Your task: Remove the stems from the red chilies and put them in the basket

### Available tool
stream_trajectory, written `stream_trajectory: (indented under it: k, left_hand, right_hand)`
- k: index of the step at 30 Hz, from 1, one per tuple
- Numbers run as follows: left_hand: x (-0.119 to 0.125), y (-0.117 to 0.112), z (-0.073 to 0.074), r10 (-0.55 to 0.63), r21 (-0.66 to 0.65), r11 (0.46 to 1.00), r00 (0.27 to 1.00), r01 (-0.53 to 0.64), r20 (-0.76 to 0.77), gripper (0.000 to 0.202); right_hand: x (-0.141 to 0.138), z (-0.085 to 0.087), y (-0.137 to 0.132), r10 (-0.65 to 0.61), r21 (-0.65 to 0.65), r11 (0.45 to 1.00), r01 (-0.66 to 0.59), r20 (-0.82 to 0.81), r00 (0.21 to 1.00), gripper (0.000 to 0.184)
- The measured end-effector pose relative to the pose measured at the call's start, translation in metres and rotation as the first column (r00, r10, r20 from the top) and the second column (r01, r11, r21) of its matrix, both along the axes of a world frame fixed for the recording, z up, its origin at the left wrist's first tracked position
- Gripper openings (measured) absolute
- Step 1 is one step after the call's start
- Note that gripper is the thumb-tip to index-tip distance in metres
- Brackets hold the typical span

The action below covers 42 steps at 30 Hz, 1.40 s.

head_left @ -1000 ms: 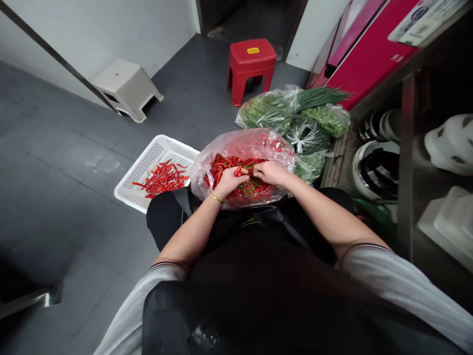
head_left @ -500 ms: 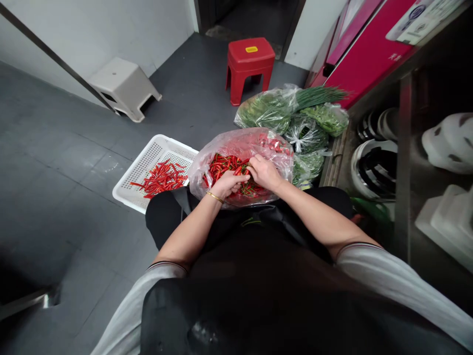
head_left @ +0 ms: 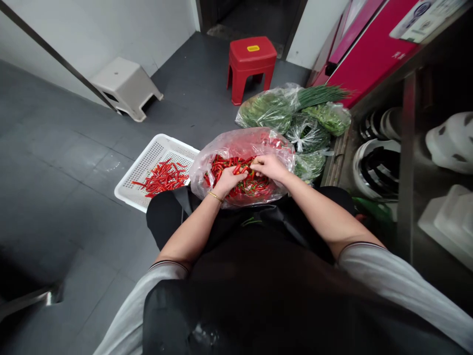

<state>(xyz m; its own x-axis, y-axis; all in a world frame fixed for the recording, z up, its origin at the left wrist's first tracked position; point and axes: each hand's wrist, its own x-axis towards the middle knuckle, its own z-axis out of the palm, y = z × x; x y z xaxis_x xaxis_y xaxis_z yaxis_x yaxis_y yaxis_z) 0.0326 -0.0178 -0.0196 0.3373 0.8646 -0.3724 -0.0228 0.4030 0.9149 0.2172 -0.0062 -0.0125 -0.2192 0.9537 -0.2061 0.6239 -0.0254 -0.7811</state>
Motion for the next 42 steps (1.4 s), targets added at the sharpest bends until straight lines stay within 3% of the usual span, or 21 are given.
stream_trajectory:
  k: [3,6,8,10,13,15,16,18,20,21,22,24,27,30,33,36,39,42]
  left_hand:
    - [0.004,-0.002,-0.004,-0.073,-0.090,0.993,0.996,0.077,0.043,0.030]
    - [0.005,-0.003,-0.009,-0.084,-0.125,0.988,0.994,0.092,0.065,0.034]
    - [0.004,-0.003,-0.011,-0.057,-0.095,0.994,0.998,0.060,0.032,0.034]
    - [0.003,-0.003,-0.011,-0.057,-0.100,0.993,0.998,0.056,-0.009,0.035]
    - [0.003,-0.003,-0.010,-0.110,-0.218,0.970,0.994,0.105,-0.011,0.043]
    - [0.003,-0.003,-0.010,-0.110,-0.277,0.955,0.994,0.103,-0.010,0.048]
    - [0.002,-0.003,-0.010,-0.106,-0.283,0.954,0.994,0.099,-0.009,0.048]
    - [0.000,-0.003,-0.009,-0.115,-0.262,0.958,0.993,0.115,0.016,0.048]
    - [-0.003,-0.003,-0.007,-0.145,-0.219,0.963,0.987,0.158,0.075,0.048]
    - [-0.004,-0.003,-0.006,-0.167,-0.196,0.963,0.981,0.184,0.101,0.049]
    - [-0.005,-0.003,-0.005,-0.191,-0.172,0.962,0.974,0.210,0.120,0.049]
    - [-0.006,-0.003,-0.002,-0.244,-0.129,0.957,0.961,0.261,0.130,0.047]
    - [-0.005,-0.004,0.000,-0.275,-0.086,0.954,0.952,0.288,0.136,0.045]
    - [-0.002,-0.004,0.003,-0.178,-0.060,0.979,0.963,0.194,0.201,0.044]
    - [-0.003,-0.002,0.009,-0.106,-0.059,0.990,0.962,0.124,0.250,0.038]
    - [-0.008,0.001,0.016,-0.166,-0.058,0.980,0.937,0.192,0.307,0.036]
    - [-0.009,0.002,0.018,-0.214,-0.094,0.962,0.925,0.255,0.316,0.031]
    - [-0.002,-0.002,0.014,-0.198,-0.183,0.953,0.955,0.240,0.220,0.025]
  right_hand:
    - [-0.009,0.006,-0.002,-0.111,0.017,0.993,0.119,-0.243,0.964,0.022]
    - [-0.016,0.006,-0.005,-0.149,0.049,0.985,0.168,-0.271,0.951,0.023]
    - [-0.017,0.008,-0.006,-0.081,0.027,0.996,0.086,-0.144,0.986,0.021]
    - [-0.018,0.012,-0.008,0.006,0.070,0.997,-0.013,0.103,0.995,0.018]
    - [-0.019,0.016,-0.012,-0.010,0.232,0.965,-0.121,0.496,0.868,0.018]
    - [-0.017,0.013,-0.014,-0.069,0.261,0.958,-0.122,0.620,0.781,0.024]
    - [-0.015,0.011,-0.014,-0.083,0.240,0.967,-0.089,0.623,0.777,0.025]
    - [-0.009,0.004,-0.015,-0.085,0.125,0.992,0.027,0.487,0.869,0.028]
    - [-0.005,-0.002,-0.018,-0.060,-0.109,0.991,0.078,0.161,0.985,0.037]
    - [-0.004,-0.005,-0.021,-0.055,-0.229,0.972,0.046,-0.029,0.998,0.043]
    - [-0.005,-0.007,-0.023,-0.060,-0.318,0.948,-0.006,-0.199,0.978,0.046]
    - [-0.009,-0.008,-0.027,-0.083,-0.377,0.921,-0.093,-0.424,0.902,0.049]
    - [-0.014,-0.001,-0.028,-0.040,-0.290,0.948,-0.129,-0.512,0.858,0.046]
    - [-0.012,0.013,-0.022,0.003,-0.125,0.990,-0.059,-0.409,0.913,0.040]
    - [-0.006,0.029,-0.017,-0.075,-0.030,0.997,0.068,-0.372,0.925,0.034]
    - [-0.005,0.041,-0.015,-0.013,-0.048,0.999,-0.003,-0.330,0.944,0.029]
    - [-0.013,0.042,-0.018,0.100,0.091,0.991,-0.098,-0.020,0.995,0.026]
    - [-0.029,0.034,-0.024,0.059,0.252,0.952,-0.175,0.411,0.910,0.025]
